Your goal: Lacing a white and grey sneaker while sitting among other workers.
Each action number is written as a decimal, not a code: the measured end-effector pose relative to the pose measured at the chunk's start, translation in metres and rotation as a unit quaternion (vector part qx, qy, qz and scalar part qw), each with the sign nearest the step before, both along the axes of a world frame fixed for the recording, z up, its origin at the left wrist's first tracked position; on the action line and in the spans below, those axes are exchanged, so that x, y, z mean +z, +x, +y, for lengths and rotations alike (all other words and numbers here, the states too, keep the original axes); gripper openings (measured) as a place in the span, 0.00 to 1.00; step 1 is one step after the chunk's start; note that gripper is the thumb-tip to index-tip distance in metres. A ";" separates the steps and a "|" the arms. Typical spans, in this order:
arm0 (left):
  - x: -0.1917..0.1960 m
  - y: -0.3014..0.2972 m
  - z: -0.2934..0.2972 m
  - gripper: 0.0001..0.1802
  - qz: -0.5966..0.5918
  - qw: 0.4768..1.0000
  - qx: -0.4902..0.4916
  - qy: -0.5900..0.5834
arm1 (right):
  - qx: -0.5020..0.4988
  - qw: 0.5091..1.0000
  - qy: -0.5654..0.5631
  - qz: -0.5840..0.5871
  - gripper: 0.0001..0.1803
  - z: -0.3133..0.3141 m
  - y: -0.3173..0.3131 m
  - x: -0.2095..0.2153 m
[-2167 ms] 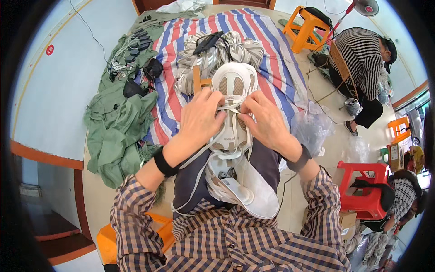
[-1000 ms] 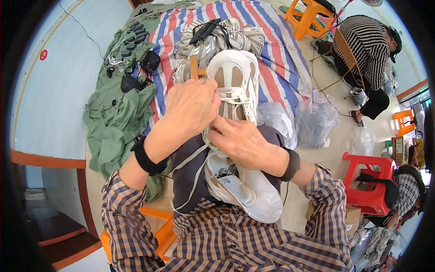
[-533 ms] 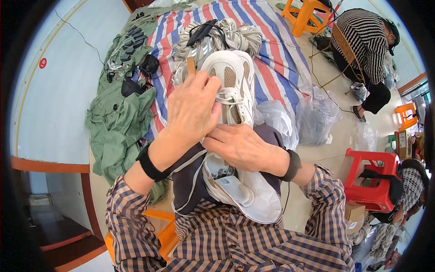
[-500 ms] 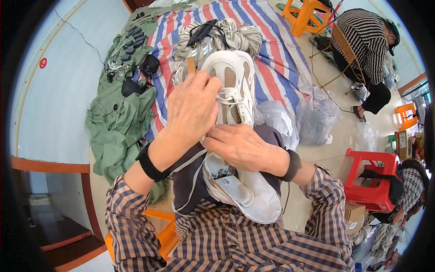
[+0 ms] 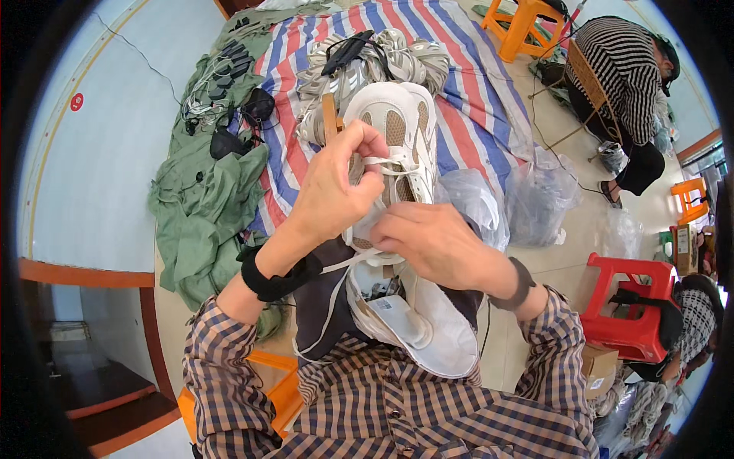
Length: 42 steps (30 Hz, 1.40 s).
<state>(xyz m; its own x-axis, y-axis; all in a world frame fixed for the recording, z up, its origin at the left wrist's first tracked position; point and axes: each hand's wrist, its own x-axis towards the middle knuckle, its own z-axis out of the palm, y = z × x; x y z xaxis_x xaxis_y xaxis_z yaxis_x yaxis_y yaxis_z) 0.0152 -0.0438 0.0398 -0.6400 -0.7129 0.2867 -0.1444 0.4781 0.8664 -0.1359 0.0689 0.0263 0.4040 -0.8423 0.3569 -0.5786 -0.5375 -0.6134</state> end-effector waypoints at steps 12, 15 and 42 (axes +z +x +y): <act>0.005 0.011 0.008 0.20 -0.113 0.987 -0.061 -0.099 | -0.094 0.973 0.158 -0.139 0.05 0.053 -0.018 0.005; 0.005 0.010 0.011 0.21 -0.122 0.983 -0.050 -0.131 | -0.103 0.977 0.101 -0.155 0.03 0.053 -0.010 0.003; -0.011 0.016 -0.025 0.11 -0.070 0.994 0.037 -0.075 | -0.045 0.958 0.165 -0.228 0.06 0.041 -0.005 0.001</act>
